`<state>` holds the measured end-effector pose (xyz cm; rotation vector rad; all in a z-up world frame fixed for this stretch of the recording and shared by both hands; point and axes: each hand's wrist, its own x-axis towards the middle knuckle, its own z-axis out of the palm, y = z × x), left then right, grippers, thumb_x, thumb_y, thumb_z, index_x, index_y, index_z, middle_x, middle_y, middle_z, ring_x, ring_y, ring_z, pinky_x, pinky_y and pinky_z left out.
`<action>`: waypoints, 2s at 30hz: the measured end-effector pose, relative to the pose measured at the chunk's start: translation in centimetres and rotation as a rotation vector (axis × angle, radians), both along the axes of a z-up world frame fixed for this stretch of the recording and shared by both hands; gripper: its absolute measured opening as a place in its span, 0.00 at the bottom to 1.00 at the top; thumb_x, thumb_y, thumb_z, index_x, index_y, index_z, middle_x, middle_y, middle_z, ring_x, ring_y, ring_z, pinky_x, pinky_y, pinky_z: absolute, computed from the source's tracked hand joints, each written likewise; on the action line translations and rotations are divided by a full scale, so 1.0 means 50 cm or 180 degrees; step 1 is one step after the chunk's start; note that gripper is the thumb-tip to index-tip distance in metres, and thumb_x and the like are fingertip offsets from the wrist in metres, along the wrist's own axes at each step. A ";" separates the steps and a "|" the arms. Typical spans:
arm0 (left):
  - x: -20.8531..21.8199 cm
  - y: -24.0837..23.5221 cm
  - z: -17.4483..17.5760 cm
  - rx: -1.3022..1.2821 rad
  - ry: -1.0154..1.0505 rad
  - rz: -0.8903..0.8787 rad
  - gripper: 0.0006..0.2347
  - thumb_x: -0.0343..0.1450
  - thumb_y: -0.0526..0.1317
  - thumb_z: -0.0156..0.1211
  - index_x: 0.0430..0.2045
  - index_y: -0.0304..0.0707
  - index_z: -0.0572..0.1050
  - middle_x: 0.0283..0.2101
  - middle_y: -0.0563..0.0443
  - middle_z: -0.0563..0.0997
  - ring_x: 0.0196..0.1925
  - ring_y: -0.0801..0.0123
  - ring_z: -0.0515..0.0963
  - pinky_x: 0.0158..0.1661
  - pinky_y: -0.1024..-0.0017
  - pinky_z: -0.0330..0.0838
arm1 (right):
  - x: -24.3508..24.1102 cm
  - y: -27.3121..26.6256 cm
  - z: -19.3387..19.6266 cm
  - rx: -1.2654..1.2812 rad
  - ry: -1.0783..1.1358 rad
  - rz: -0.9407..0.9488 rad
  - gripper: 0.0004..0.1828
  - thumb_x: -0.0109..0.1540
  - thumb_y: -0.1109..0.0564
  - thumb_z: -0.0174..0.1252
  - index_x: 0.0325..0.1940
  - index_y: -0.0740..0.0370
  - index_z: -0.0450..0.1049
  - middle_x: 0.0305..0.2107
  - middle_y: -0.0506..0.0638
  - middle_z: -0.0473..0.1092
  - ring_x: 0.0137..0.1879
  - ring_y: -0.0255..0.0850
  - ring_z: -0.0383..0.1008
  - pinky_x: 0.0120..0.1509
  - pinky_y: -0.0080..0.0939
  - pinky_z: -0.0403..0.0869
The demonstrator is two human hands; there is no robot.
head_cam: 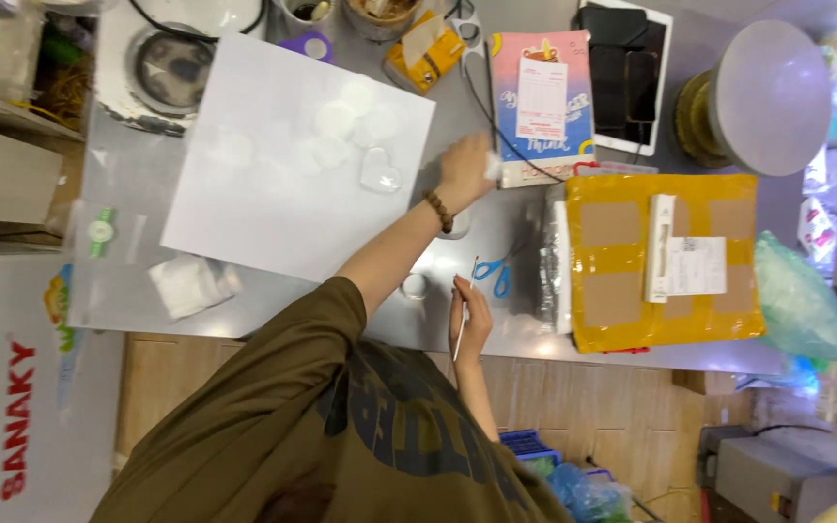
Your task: Applying liquid to small circular fondant pieces and arranging them on a white board using a paintbrush.
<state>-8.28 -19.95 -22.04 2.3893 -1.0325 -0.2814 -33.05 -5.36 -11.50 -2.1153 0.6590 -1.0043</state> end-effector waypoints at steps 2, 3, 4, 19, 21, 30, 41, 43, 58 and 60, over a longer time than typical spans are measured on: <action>0.003 0.015 -0.009 0.0269 -0.0219 0.0380 0.34 0.58 0.46 0.75 0.59 0.39 0.68 0.43 0.43 0.78 0.44 0.50 0.83 0.42 0.53 0.78 | -0.017 -0.014 0.007 0.0066 -0.0017 -0.0029 0.11 0.65 0.68 0.58 0.49 0.62 0.82 0.42 0.57 0.79 0.44 0.52 0.81 0.46 0.48 0.78; 0.003 0.033 -0.018 0.0584 -0.0432 0.0755 0.30 0.62 0.41 0.72 0.59 0.38 0.68 0.41 0.45 0.78 0.42 0.53 0.83 0.41 0.56 0.78 | -0.027 -0.012 0.008 0.0176 -0.0029 -0.0062 0.11 0.65 0.68 0.58 0.49 0.62 0.82 0.41 0.57 0.79 0.43 0.51 0.81 0.45 0.48 0.78; -0.013 0.049 0.012 0.0588 -0.0432 0.0760 0.30 0.62 0.41 0.72 0.59 0.38 0.68 0.41 0.45 0.78 0.42 0.53 0.83 0.41 0.56 0.78 | -0.031 -0.015 0.012 0.0179 -0.0029 -0.0056 0.11 0.65 0.68 0.58 0.49 0.62 0.82 0.41 0.57 0.79 0.43 0.51 0.81 0.45 0.48 0.78; -0.094 0.159 0.150 0.0361 0.0237 0.0922 0.31 0.66 0.31 0.62 0.64 0.14 0.58 0.73 0.23 0.48 0.75 0.37 0.49 0.72 0.48 0.42 | -0.028 -0.043 -0.019 0.0473 -0.0104 0.0415 0.12 0.64 0.70 0.59 0.49 0.62 0.82 0.42 0.57 0.79 0.44 0.52 0.81 0.45 0.47 0.78; -0.113 0.193 0.150 -0.0981 -0.0134 -0.0312 0.25 0.57 0.33 0.69 0.50 0.39 0.71 0.46 0.48 0.69 0.47 0.49 0.77 0.48 0.54 0.70 | -0.031 -0.060 -0.025 0.0396 -0.0076 0.0255 0.14 0.62 0.71 0.63 0.50 0.61 0.81 0.43 0.56 0.79 0.44 0.49 0.81 0.46 0.44 0.78; -0.216 0.659 0.363 -0.1414 0.0478 -0.0644 0.02 0.70 0.35 0.65 0.28 0.44 0.80 0.29 0.60 0.82 0.33 0.69 0.84 0.37 0.76 0.78 | -0.007 -0.022 -0.065 0.0274 0.1255 0.0670 0.21 0.59 0.55 0.72 0.55 0.59 0.77 0.43 0.52 0.76 0.41 0.46 0.81 0.42 0.50 0.79; -0.113 0.907 0.366 -0.1253 0.0171 -0.0364 0.14 0.75 0.50 0.57 0.19 0.49 0.76 0.19 0.59 0.80 0.28 0.66 0.82 0.39 0.70 0.75 | 0.044 0.056 -0.087 0.0361 0.1401 -0.0262 0.07 0.62 0.61 0.60 0.45 0.56 0.77 0.36 0.52 0.73 0.38 0.50 0.78 0.44 0.47 0.76; -0.079 0.938 0.382 -0.1221 0.0061 -0.0424 0.12 0.75 0.50 0.56 0.23 0.49 0.79 0.23 0.55 0.84 0.31 0.64 0.85 0.46 0.67 0.76 | 0.050 0.052 -0.025 0.0573 0.1085 -0.0624 0.06 0.63 0.62 0.61 0.44 0.62 0.78 0.34 0.58 0.73 0.29 0.51 0.78 0.36 0.46 0.76; 0.028 0.888 0.428 -0.2604 0.3460 -0.0405 0.31 0.63 0.37 0.77 0.61 0.33 0.69 0.45 0.42 0.83 0.44 0.69 0.84 0.46 0.77 0.79 | 0.304 0.317 0.187 -0.1074 -0.1233 0.0694 0.08 0.59 0.69 0.68 0.35 0.67 0.74 0.44 0.65 0.78 0.37 0.52 0.83 0.40 0.44 0.81; 0.063 0.900 0.433 -0.2205 0.1164 -0.0384 0.34 0.58 0.44 0.81 0.60 0.41 0.72 0.47 0.43 0.83 0.47 0.62 0.82 0.44 0.73 0.78 | 0.304 0.325 0.202 -0.0886 -0.0698 0.0551 0.15 0.59 0.69 0.68 0.49 0.69 0.74 0.55 0.66 0.73 0.52 0.57 0.79 0.54 0.51 0.78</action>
